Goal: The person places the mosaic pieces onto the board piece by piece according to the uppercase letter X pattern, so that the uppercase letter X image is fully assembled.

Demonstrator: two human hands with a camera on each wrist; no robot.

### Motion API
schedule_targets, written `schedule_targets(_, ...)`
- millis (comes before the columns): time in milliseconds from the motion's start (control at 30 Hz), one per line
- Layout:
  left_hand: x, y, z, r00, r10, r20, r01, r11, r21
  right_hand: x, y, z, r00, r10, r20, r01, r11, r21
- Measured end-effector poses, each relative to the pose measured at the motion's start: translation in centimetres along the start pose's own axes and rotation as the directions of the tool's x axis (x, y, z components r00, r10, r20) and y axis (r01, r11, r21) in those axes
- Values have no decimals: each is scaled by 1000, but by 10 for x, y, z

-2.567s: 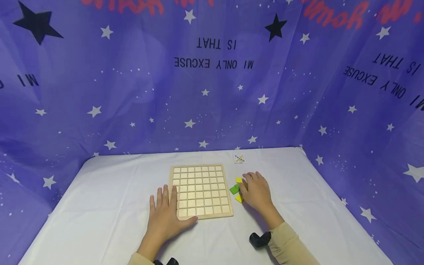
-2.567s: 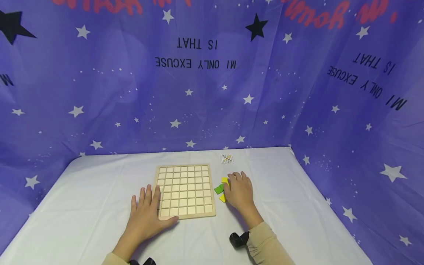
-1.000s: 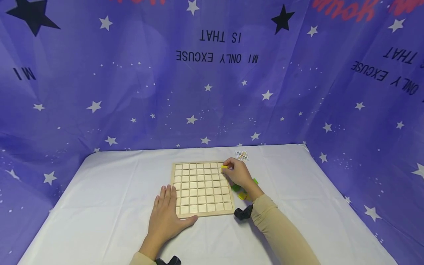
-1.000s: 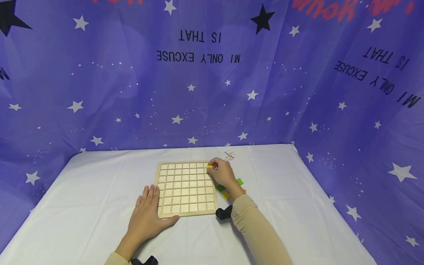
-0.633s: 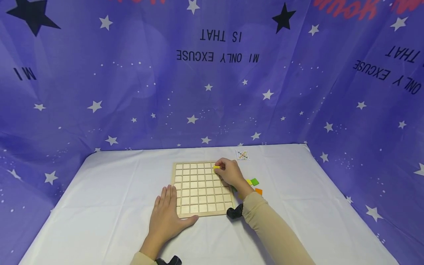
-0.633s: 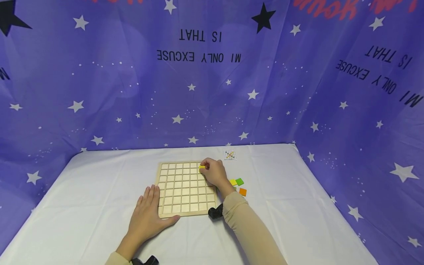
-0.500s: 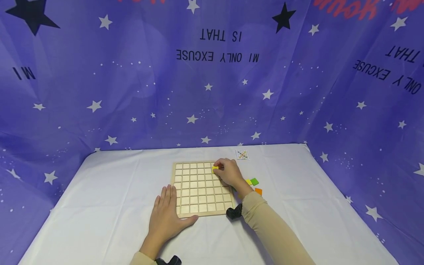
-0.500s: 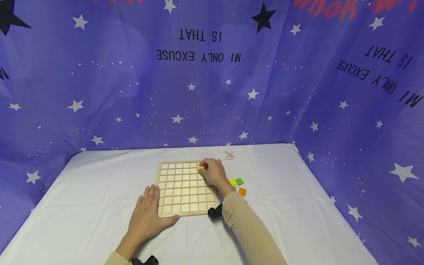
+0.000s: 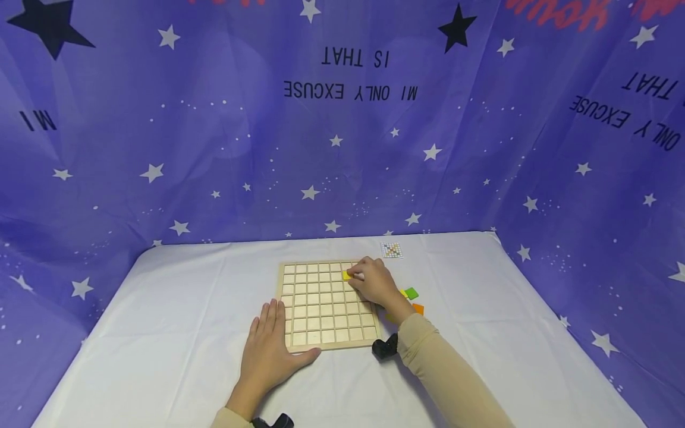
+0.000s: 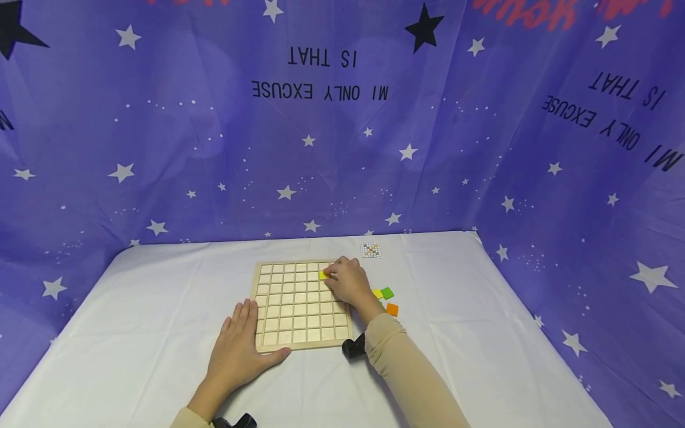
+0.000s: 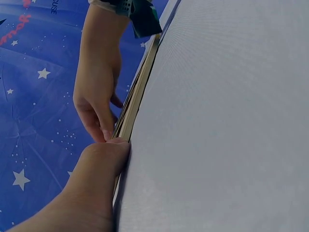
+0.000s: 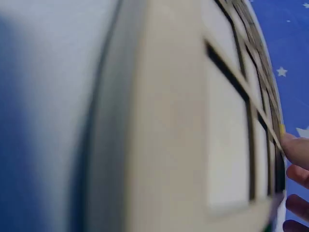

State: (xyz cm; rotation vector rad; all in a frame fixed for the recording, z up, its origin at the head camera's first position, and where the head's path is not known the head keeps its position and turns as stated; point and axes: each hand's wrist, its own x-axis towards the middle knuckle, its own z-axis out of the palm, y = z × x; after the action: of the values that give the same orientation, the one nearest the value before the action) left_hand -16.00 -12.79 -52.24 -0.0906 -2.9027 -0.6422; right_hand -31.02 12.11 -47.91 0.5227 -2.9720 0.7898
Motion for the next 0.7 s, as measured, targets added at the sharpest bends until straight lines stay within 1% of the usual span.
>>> schedule_targets(133, -1, 0, -1, 1000, -5, -4, 5, 1000, -14, -8, 12, -11, 1000, 18, 6, -18, 999, 37)
schedule_targets(267, -1, -1, 0, 1000, -9, -7, 9, 1000, -13, -19, 35, -25, 999, 52, -4, -52, 996, 74)
schedule_targets(400, -2, 0, 0, 1000, -11, -7, 11, 1000, -19, -31, 59, -41, 996, 91, 6, -91, 994, 68)
schedule_targets(467, -2, 1, -1, 1000, -15, -4, 15, 1000, -28, -38, 67, -50, 994, 108, 34, -110, 992, 67)
schedule_targets(567, -2, 1, -1, 1000, -18, 1, 18, 999, -40, -45, 77, -61, 990, 106, 97, -112, 992, 60)
schedule_targets(700, -2, 2, -2, 1000, -14, -3, 14, 999, -41, -51, 85, -66, 984, 69, 162, -77, 996, 46)
